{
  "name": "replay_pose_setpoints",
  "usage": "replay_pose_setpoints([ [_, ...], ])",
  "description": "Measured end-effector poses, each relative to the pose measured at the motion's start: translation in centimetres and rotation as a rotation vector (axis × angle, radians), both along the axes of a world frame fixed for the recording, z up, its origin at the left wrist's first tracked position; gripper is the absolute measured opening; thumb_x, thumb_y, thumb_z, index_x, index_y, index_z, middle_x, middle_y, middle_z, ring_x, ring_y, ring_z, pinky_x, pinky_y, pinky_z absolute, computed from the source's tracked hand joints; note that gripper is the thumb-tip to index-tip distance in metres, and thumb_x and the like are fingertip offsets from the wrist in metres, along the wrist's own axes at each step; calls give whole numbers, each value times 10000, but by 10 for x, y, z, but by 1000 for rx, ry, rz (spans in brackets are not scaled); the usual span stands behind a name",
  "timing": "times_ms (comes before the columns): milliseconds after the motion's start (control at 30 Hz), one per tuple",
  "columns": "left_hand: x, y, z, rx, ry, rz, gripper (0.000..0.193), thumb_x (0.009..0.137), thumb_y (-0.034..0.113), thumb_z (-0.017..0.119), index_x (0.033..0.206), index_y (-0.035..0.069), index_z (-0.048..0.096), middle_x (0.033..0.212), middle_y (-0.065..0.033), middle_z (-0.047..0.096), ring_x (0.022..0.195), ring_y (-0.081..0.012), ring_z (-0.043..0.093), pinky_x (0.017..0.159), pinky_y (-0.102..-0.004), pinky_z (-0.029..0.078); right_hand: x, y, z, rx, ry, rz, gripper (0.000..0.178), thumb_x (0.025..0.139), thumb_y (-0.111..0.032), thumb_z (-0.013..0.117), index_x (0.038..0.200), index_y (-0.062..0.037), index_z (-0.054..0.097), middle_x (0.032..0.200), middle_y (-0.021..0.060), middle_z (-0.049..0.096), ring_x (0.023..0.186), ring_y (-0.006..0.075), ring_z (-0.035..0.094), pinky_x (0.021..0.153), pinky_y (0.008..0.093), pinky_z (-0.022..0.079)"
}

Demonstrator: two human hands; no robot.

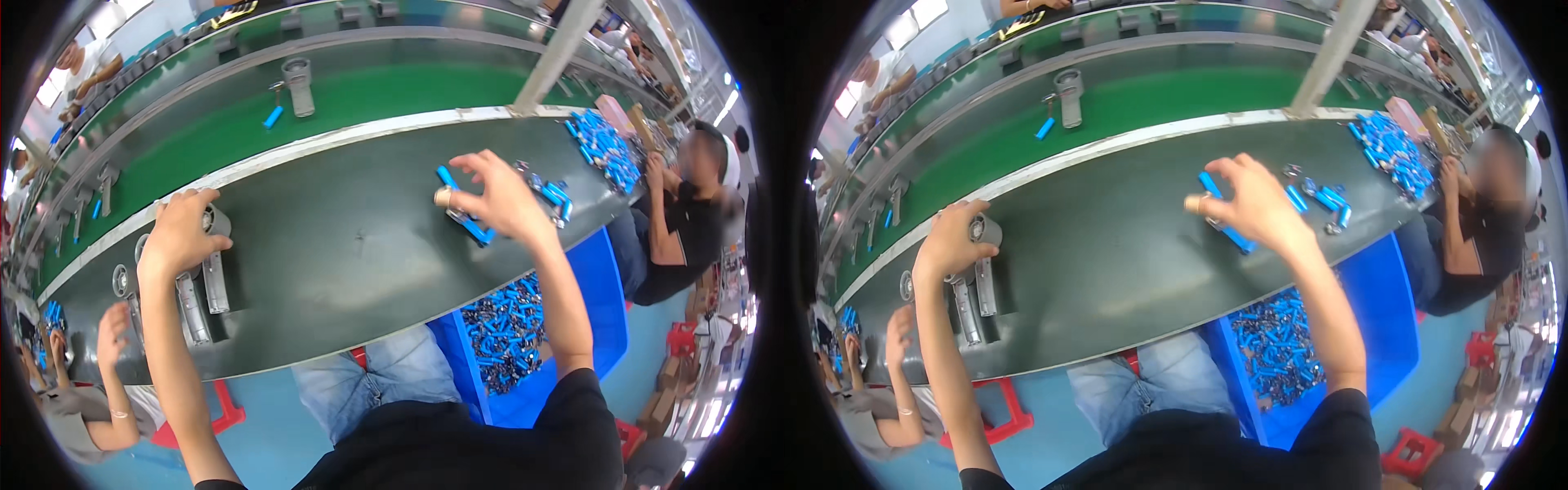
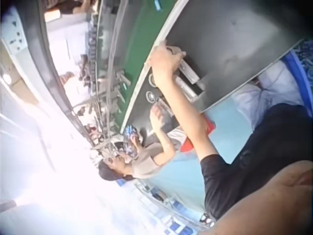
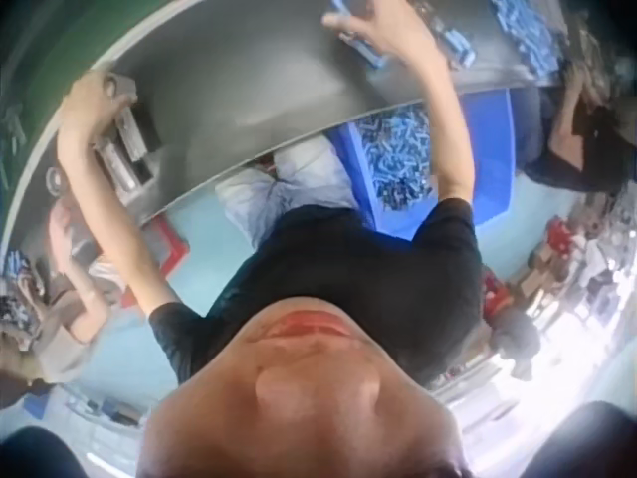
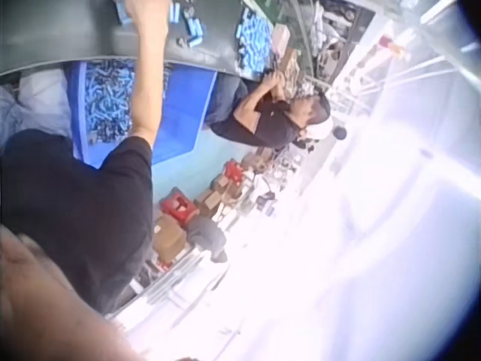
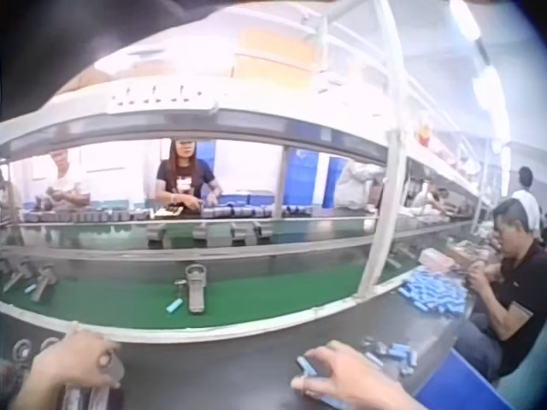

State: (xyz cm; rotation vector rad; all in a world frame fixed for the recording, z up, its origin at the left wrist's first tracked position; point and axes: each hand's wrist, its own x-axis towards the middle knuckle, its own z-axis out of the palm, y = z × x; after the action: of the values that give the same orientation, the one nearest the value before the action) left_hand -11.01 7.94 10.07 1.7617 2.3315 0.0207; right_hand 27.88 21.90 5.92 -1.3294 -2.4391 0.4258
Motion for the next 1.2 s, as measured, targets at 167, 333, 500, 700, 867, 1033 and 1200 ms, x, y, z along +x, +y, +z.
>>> replay_pose_setpoints([
  [167,-7,5,-26,74,51,-33,624,691,73,778,1287,47,599,1187,-192,640,1207,-360,552,1082,-513,356,29,-45,-58,187,22,-93,472,775,-215,791,1194,-64,635,1098,130,596,993,327,601,854,415,504],
  [333,7,3,-30,165,82,-89,567,714,24,721,1269,41,605,1175,-197,649,1161,-368,584,1048,-503,370,36,-29,-51,261,213,-87,171,826,-116,706,982,-51,730,833,94,677,816,275,654,765,380,525],
  [500,68,-13,-33,379,63,-329,471,776,144,739,1221,30,633,1120,-191,671,1120,-359,601,983,-481,396,40,-17,-6,-169,537,-95,352,863,-54,718,1201,14,647,839,17,659,726,56,595,653,221,490],
  [700,126,-17,-53,375,-34,-372,385,829,164,690,1183,21,640,1065,-193,653,1078,-331,587,933,-446,406,31,-12,14,-341,541,0,378,868,-47,713,1232,-4,626,828,-37,602,710,30,528,640,190,438],
  [867,127,-16,-70,447,-85,-384,418,856,161,678,1245,21,613,1149,-189,621,1129,-325,557,965,-442,400,33,6,0,-240,393,-17,318,913,-95,668,1217,-5,634,847,-19,598,753,44,529,689,208,437],
  [1033,125,-15,-70,443,-152,-378,440,884,173,668,1293,32,584,1239,-188,582,1175,-326,536,998,-451,399,30,16,-9,-12,155,-88,329,962,-215,623,1207,4,647,951,51,631,856,132,588,785,279,478],
  [1200,128,-15,-70,388,-192,-354,443,900,171,659,1313,40,569,1272,-188,561,1208,-330,525,1016,-452,403,28,16,-9,-176,221,-1,416,934,-326,655,1215,-19,657,1141,120,641,1045,233,610,882,343,485],
])
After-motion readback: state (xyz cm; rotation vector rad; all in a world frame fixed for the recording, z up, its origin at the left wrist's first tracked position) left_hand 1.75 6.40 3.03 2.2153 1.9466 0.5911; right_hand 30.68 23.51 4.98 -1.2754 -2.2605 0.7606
